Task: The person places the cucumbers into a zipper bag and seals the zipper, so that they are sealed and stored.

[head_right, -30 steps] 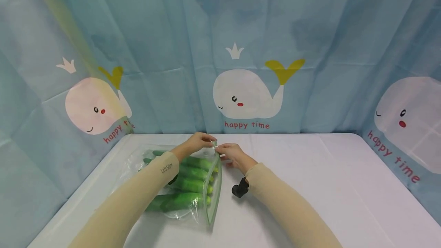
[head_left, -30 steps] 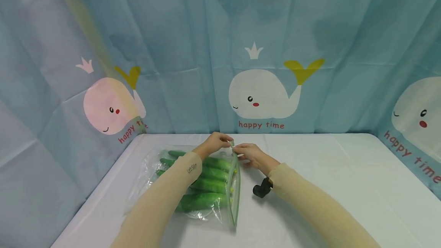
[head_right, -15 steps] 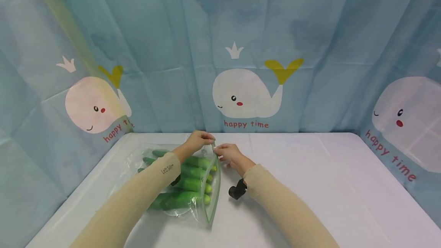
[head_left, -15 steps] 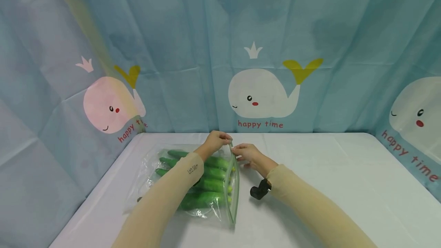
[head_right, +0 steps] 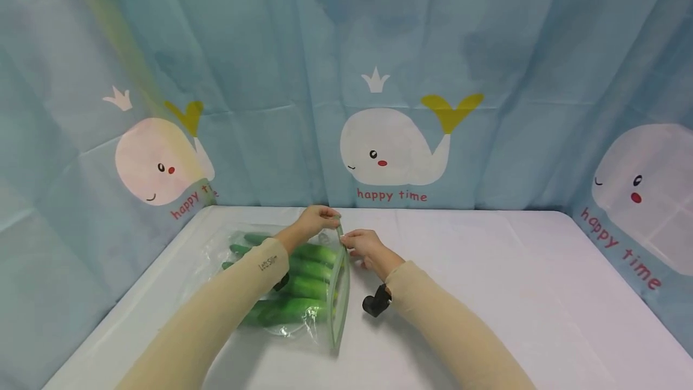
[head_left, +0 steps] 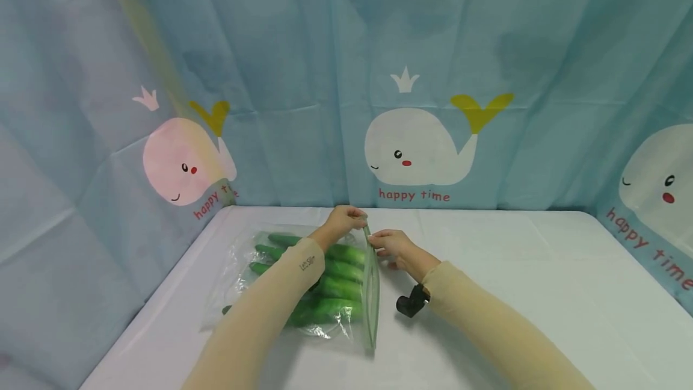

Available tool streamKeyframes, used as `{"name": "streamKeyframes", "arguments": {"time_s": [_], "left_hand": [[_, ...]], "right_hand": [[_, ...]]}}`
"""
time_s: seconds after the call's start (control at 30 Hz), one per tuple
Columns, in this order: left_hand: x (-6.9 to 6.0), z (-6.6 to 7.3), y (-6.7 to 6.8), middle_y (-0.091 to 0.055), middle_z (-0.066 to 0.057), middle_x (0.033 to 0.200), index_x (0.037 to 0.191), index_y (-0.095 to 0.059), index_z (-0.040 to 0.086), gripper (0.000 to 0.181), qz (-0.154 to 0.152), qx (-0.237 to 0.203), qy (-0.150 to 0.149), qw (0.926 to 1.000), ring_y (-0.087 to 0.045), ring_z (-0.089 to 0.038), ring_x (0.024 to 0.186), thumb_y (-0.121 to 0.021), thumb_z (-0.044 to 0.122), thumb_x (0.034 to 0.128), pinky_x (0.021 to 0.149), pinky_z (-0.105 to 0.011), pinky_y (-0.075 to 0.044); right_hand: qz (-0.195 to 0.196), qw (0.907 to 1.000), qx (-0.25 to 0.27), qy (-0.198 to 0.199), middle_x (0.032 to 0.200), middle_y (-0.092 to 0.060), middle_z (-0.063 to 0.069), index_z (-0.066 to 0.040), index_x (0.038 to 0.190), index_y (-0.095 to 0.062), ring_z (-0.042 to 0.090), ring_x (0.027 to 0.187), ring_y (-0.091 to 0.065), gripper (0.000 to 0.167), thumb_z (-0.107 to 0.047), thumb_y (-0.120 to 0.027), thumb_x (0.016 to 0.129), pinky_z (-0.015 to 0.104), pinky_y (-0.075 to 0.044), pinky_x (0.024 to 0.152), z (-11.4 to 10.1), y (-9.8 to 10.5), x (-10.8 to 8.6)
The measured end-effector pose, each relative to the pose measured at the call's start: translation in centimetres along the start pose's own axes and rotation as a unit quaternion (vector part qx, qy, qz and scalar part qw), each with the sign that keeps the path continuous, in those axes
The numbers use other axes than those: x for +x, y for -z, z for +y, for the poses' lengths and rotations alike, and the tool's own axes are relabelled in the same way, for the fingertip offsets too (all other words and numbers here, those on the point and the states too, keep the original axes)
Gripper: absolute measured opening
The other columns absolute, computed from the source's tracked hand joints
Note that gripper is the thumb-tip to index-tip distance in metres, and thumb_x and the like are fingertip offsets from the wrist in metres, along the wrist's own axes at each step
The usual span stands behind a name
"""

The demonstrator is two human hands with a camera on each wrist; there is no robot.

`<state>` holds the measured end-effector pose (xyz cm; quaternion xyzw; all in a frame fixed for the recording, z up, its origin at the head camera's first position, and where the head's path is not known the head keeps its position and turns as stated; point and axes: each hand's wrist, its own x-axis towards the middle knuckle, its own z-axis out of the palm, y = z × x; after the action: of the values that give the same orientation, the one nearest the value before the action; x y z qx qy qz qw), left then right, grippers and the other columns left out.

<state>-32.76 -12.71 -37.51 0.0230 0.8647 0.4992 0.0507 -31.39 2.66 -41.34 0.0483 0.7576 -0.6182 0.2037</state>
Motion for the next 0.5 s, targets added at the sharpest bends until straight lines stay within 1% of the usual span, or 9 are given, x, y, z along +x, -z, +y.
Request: {"name": "streamKeyframes", "arguments": {"time_s": [0.1,0.17,0.27,0.4,0.5], "left_hand": [[-0.1,0.1,-0.3,-0.065,-0.017,0.110,0.114,-0.067,-0.003,0.025,0.028,-0.011,0.004,0.9995,-0.061,-0.032,0.104,-0.065,0.005,0.0914,0.091,-0.042,-0.049],[0.1,0.0,-0.5,-0.067,-0.015,0.107,0.111,-0.070,-0.003,0.022,0.050,-0.021,0.008,0.9985,-0.062,-0.031,0.102,-0.067,0.004,0.0895,0.089,-0.041,-0.050],[0.3,0.0,-0.8,-0.068,-0.015,0.107,0.107,-0.072,-0.002,0.020,0.077,-0.027,0.014,0.9966,-0.062,-0.031,0.102,-0.068,0.003,0.0880,0.088,-0.040,-0.051],[0.4,0.3,-0.9,-0.069,-0.013,0.110,0.105,-0.073,0.000,0.018,0.102,-0.023,0.029,0.9941,-0.062,-0.031,0.105,-0.070,0.004,0.0871,0.089,-0.041,-0.051],[0.4,0.6,-0.9,-0.069,-0.013,0.112,0.104,-0.074,0.002,0.018,0.116,-0.020,0.038,0.9923,-0.062,-0.031,0.106,-0.071,0.005,0.0867,0.090,-0.041,-0.050]], "right_hand": [[-0.001,1.0000,-0.004,-0.001,0.109,-0.065,0.009,-0.007,0.113,-0.066,0.033,0.112,-0.056,0.026,-0.025,-0.062,0.096,0.055,-0.041,0.092,0.0,0.0,0.0],[-0.003,1.0000,-0.007,-0.001,0.109,-0.065,0.009,-0.007,0.114,-0.066,0.033,0.112,-0.056,0.026,-0.025,-0.061,0.096,0.056,-0.041,0.093,0.0,0.0,-0.2],[-0.005,0.9999,-0.011,-0.003,0.108,-0.065,0.008,-0.007,0.112,-0.066,0.033,0.111,-0.056,0.024,-0.024,-0.060,0.096,0.056,-0.040,0.093,0.0,-0.1,-0.5],[-0.005,0.9999,-0.016,-0.003,0.108,-0.065,0.009,-0.007,0.109,-0.066,0.032,0.109,-0.057,0.022,-0.023,-0.060,0.096,0.056,-0.040,0.091,0.1,-0.1,-0.9],[-0.007,0.9998,-0.020,-0.001,0.111,-0.063,0.009,-0.007,0.109,-0.066,0.032,0.109,-0.056,0.021,-0.023,-0.060,0.097,0.055,-0.041,0.090,0.2,-0.1,-1.0]]}}
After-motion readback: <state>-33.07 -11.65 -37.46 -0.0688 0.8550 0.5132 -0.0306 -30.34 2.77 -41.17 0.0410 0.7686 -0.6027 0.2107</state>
